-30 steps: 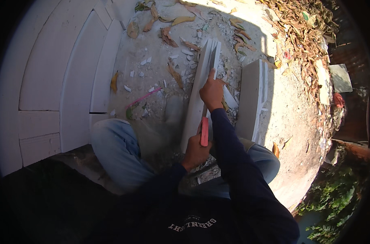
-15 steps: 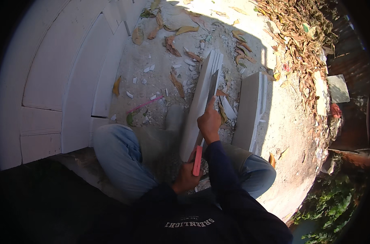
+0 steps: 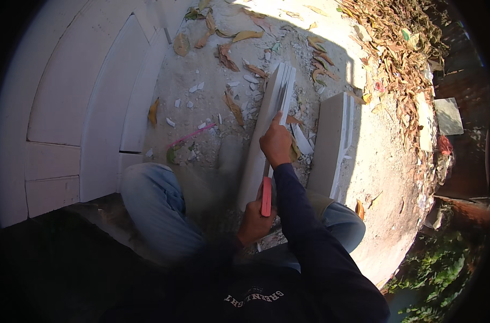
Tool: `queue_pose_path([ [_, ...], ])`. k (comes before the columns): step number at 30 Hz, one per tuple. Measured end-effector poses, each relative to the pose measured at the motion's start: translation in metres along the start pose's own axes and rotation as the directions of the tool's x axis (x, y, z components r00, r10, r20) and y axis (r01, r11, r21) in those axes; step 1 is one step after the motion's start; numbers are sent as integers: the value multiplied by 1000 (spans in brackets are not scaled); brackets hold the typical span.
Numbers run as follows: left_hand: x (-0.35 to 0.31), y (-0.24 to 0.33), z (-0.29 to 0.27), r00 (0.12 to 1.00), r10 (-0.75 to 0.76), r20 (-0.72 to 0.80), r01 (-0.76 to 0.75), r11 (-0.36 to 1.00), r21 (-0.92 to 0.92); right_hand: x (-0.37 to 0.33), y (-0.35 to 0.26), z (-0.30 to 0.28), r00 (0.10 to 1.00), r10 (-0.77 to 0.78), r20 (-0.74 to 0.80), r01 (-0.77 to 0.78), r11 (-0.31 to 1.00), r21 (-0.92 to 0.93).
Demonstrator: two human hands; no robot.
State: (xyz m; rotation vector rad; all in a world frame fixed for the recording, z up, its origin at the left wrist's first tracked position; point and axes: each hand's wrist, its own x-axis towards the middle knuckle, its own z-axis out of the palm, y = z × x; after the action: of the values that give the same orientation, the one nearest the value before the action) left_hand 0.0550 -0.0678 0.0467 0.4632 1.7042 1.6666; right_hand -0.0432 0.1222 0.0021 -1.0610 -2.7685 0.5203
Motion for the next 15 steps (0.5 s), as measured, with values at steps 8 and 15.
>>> queue_pose_path([
  [8, -47, 0, -24, 1000, -16, -21, 18, 995, 93, -54, -21, -4, 1000, 8, 1, -8, 1000, -23],
  [15, 32, -23, 0, 995, 101, -21, -99, 989, 109, 31, 14, 14, 993, -10, -121, 10, 1000, 5],
])
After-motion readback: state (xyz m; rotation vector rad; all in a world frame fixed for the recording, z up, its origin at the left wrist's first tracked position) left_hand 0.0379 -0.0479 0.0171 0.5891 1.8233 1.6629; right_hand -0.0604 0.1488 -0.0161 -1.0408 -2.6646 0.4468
